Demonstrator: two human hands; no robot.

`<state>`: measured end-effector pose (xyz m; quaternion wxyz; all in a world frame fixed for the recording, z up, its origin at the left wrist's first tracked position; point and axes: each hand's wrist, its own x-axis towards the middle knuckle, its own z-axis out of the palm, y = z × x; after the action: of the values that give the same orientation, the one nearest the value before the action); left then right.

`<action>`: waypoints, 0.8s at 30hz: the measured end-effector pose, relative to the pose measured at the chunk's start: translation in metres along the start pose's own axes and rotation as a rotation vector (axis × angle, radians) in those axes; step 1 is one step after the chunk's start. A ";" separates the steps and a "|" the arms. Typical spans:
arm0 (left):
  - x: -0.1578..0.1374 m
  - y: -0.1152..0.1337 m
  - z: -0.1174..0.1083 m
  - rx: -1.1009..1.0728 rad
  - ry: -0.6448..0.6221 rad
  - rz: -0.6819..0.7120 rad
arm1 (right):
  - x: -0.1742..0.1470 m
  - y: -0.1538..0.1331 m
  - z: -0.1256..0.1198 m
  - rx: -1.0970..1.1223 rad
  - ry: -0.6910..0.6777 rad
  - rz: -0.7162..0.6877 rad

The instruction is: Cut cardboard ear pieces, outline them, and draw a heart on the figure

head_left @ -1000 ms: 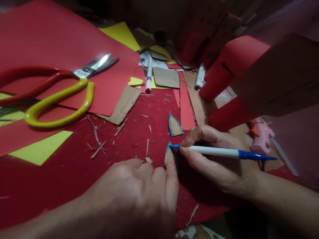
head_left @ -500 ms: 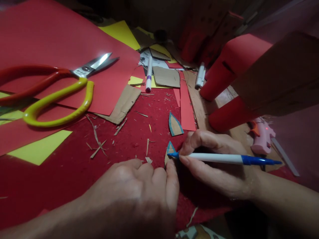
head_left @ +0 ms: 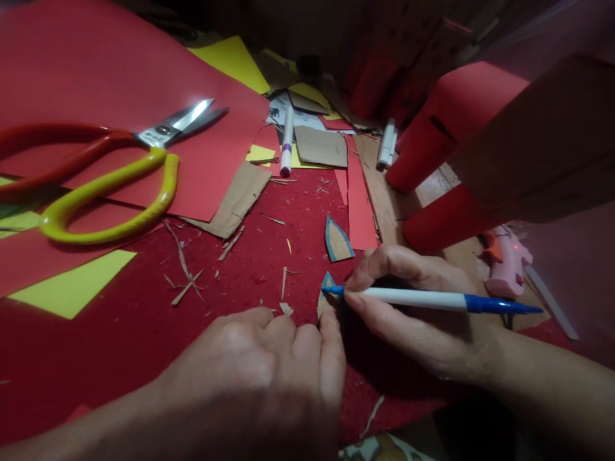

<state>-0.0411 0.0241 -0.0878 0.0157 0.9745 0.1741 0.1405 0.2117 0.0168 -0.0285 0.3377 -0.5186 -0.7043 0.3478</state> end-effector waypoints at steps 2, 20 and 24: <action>0.000 0.001 0.002 -0.006 0.043 -0.024 | 0.000 0.000 0.000 -0.014 0.001 -0.002; 0.009 -0.005 -0.008 -0.038 0.053 0.051 | 0.000 0.000 -0.001 0.032 -0.033 -0.026; 0.004 -0.002 -0.001 -0.004 0.067 0.013 | 0.000 -0.002 -0.001 -0.005 0.043 0.012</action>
<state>-0.0381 0.0272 -0.0858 0.0109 0.9703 0.1679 0.1737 0.2112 0.0163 -0.0260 0.3494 -0.5311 -0.6945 0.3368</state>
